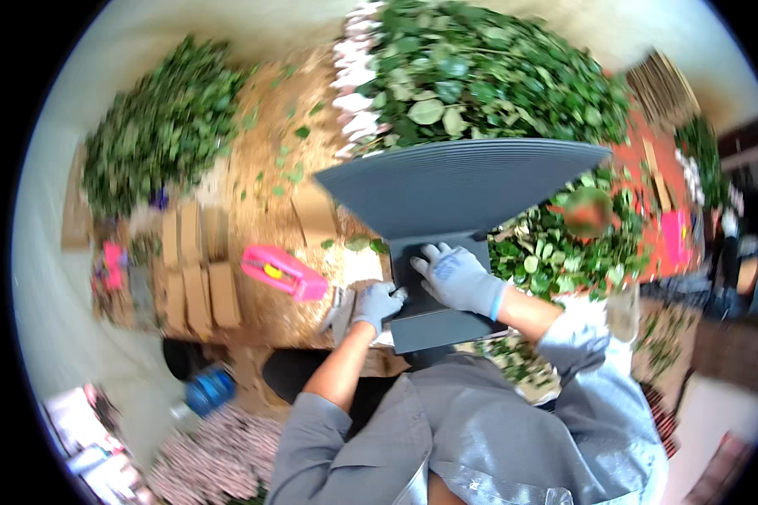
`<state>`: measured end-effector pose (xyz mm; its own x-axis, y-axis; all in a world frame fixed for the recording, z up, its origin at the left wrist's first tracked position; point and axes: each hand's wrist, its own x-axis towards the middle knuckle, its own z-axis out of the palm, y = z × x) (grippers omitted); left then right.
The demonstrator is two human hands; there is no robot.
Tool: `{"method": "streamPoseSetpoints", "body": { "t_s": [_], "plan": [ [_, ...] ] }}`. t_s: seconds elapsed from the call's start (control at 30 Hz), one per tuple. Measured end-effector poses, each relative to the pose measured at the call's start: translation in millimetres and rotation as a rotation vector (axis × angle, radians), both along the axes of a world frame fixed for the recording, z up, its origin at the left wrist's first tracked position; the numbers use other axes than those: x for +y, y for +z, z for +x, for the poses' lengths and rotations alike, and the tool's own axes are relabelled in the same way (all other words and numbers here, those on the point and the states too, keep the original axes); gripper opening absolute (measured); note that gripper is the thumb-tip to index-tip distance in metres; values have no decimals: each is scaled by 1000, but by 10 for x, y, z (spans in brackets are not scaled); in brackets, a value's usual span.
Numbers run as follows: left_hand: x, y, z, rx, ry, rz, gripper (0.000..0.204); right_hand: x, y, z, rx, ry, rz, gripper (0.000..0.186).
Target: The person bunches roses using a grouping tool, placing individual rose stems into the tool one by one and then securing them together.
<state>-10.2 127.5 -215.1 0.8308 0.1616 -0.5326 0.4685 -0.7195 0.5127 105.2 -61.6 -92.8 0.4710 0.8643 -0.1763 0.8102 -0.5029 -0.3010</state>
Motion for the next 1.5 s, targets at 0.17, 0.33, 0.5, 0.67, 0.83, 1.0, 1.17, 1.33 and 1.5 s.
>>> {"method": "streamPoseSetpoints", "body": {
  "t_s": [0.17,0.33,0.5,0.67,0.83,1.0,1.17,1.33,1.5],
  "plan": [
    [57,-157,-6,-23,-21,-22,50,211,-547,-17,-333,50,-272,40],
    [115,3,10,75,-6,18,41,151,-705,-67,-328,48,-161,45],
    [-41,1193,440,-611,-359,289,31,78,-724,-43,-296,-12,-112,37],
    [-319,1905,1085,-752,-769,305,68,156,-808,-49,-288,-94,-34,30],
    [-131,1071,1862,133,-622,-219,75,146,-808,-64,-363,-36,46,28],
    [-467,1350,2230,515,-446,-225,64,109,-669,-47,-303,-57,-64,27],
    [-416,955,1983,17,-489,-140,57,53,-616,-40,-234,-49,-60,27],
    [-195,1145,1901,-446,-109,67,58,71,-678,-23,-233,-55,-49,28],
    [300,1070,1720,-68,150,-120,66,100,-634,-30,-270,-34,-58,29]
  ]
}}
